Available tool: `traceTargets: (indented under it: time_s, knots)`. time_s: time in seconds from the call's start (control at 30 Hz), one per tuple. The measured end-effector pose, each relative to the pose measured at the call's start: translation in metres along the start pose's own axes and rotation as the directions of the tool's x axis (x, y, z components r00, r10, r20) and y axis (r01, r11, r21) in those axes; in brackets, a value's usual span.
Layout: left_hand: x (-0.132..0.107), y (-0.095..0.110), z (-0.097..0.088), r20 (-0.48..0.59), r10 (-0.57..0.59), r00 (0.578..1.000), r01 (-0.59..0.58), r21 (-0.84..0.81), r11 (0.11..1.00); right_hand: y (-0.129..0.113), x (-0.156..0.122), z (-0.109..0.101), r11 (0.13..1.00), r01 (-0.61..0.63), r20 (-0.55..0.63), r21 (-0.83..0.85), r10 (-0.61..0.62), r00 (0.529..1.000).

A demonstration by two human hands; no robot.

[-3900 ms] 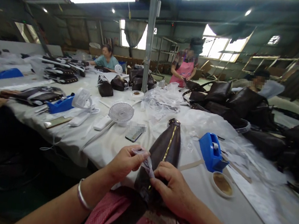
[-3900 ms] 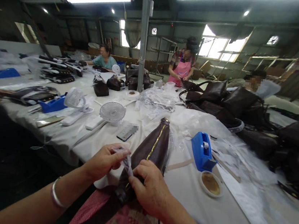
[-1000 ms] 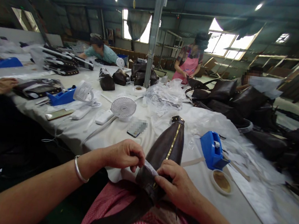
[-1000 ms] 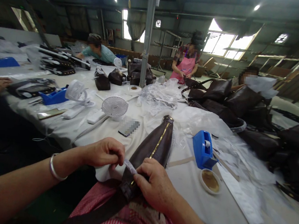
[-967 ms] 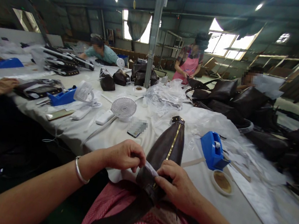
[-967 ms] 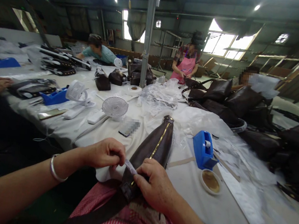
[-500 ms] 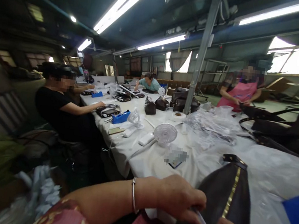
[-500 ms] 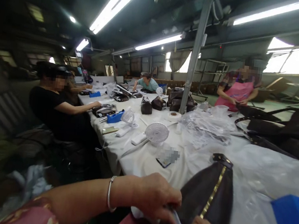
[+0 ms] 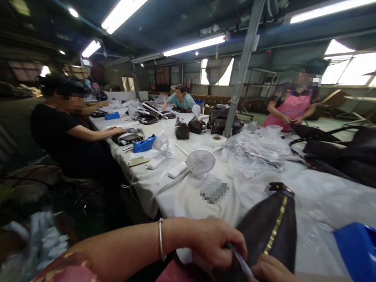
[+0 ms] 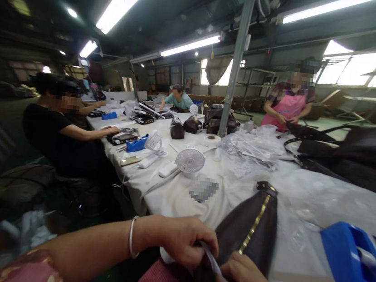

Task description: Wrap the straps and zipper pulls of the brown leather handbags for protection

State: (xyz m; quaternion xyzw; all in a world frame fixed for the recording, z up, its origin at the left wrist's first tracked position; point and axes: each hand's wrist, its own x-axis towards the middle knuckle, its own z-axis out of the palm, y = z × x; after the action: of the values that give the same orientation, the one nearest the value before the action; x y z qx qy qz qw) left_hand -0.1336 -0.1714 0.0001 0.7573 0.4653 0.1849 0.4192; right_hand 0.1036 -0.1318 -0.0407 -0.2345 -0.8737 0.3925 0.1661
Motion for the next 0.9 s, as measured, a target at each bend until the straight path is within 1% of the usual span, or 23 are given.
traceTargets:
  time_s: [0.03,0.1,0.13,0.17,0.23,0.27,0.33,0.4,0.5,0.67,0.77,0.9]
  knots:
    - [0.001,0.002,-0.002,0.049,-0.060,0.997,0.064,-0.075,0.995,-0.005,-0.001,-0.001,1.000,-0.024,-0.024,-0.007,0.024,0.999]
    - [0.005,0.005,-0.011,0.162,-0.057,0.985,0.087,-0.186,0.979,-0.015,-0.002,-0.004,0.999,-0.051,-0.073,-0.010,0.050,0.996]
    - [0.008,0.006,-0.016,0.238,-0.071,0.969,0.139,-0.279,0.950,-0.019,-0.001,-0.005,0.998,-0.056,-0.095,-0.010,0.055,0.994]
    - [0.012,0.007,-0.020,0.304,-0.070,0.950,0.176,-0.336,0.925,-0.023,0.000,-0.006,0.998,-0.061,-0.111,-0.011,0.060,0.992]
    - [0.021,0.008,-0.027,0.403,-0.108,0.909,0.258,-0.340,0.905,-0.026,0.003,-0.008,0.998,-0.067,-0.131,-0.006,0.066,0.989]
    - [0.025,0.009,-0.029,0.442,-0.123,0.888,0.277,-0.304,0.911,-0.027,0.004,-0.009,0.998,-0.068,-0.137,-0.002,0.067,0.988]
    - [0.033,0.011,-0.031,0.487,-0.142,0.862,0.271,-0.205,0.941,-0.027,0.004,-0.010,0.998,-0.067,-0.142,0.006,0.067,0.988]
    - [0.038,0.011,-0.030,0.481,-0.134,0.866,0.221,-0.128,0.967,-0.027,0.003,-0.011,0.998,-0.067,-0.141,0.013,0.069,0.988]
    - [0.038,0.007,-0.028,0.430,-0.090,0.898,0.134,-0.073,0.988,-0.026,0.000,-0.011,0.998,-0.069,-0.133,0.011,0.070,0.989]
    - [0.022,0.002,-0.027,0.338,-0.007,0.941,-0.001,0.021,1.000,-0.025,-0.001,-0.011,0.997,-0.073,-0.107,-0.018,0.071,0.992]
    - [0.009,0.001,-0.031,0.243,0.015,0.970,-0.040,0.101,0.994,-0.026,0.001,-0.011,0.996,-0.081,-0.105,-0.026,0.078,0.991]
    - [-0.004,-0.006,-0.037,0.132,0.012,0.991,-0.036,0.184,0.982,-0.029,0.004,-0.012,0.997,-0.072,-0.098,-0.031,0.069,0.993]
